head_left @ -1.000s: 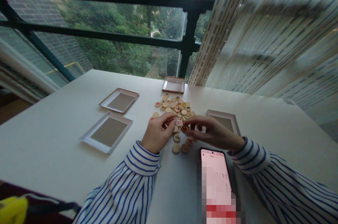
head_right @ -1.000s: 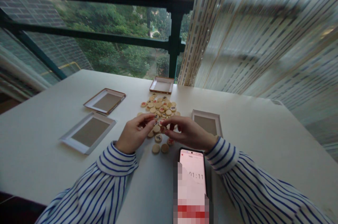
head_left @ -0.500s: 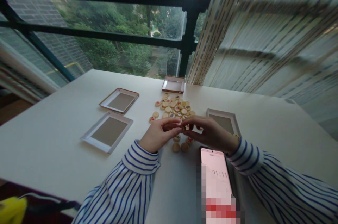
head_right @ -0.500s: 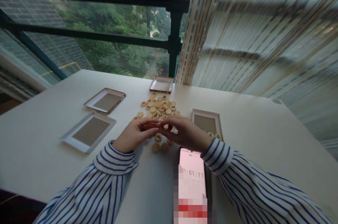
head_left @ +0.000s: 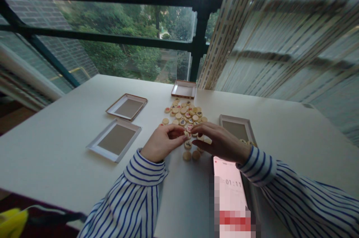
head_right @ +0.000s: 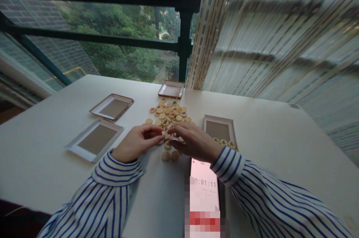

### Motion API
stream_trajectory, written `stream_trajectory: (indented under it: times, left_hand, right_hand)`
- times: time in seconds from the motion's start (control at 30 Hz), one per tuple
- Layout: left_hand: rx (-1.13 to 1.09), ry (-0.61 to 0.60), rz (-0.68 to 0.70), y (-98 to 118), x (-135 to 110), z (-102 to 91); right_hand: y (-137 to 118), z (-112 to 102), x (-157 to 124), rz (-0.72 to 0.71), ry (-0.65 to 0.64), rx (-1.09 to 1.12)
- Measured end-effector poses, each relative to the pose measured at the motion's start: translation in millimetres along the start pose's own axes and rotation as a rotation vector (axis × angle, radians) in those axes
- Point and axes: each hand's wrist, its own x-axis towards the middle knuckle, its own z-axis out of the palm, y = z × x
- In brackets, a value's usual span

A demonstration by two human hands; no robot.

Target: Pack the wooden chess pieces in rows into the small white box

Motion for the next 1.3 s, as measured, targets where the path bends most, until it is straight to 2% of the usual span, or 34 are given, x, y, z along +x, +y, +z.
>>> stream_trajectory:
  times: [0.1,0.23,0.5,0.73,0.93,1.2,1.3]
  left_hand:
    - [0.247,0.033,0.107,0.9,-5.6,-9.0]
    - [0.531,0.003,0.242,5.6,-12.9,-15.6]
    - [0.955,-0.125,0.293,9.9,-18.9,-11.3]
    - [1.049,-0.154,0.209,10.4,-22.2,-9.5]
    - [1.069,-0.152,0.194,11.1,-22.5,-10.3]
    - [1.033,-0.145,0.190,12.3,-22.1,-12.0]
    - [1.012,-0.104,0.187,15.9,-21.8,-12.9]
  right_hand:
    - [2.2,-0.6,-1.8,0.008,-0.001,-0.012]
    - [6.2,-0.4,-4.5,0.006,0.014,-0.033]
    - [8.2,0.1,1.2,0.009,-0.068,-0.138]
    - [4.3,1.8,12.2,-0.007,-0.164,-0.213]
    - [2.4,6.1,22.7,-0.001,-0.257,-0.263]
    - [6.6,13.1,29.4,0.006,-0.298,-0.287]
    - [6.3,14.3,31.2,0.015,-0.311,-0.287]
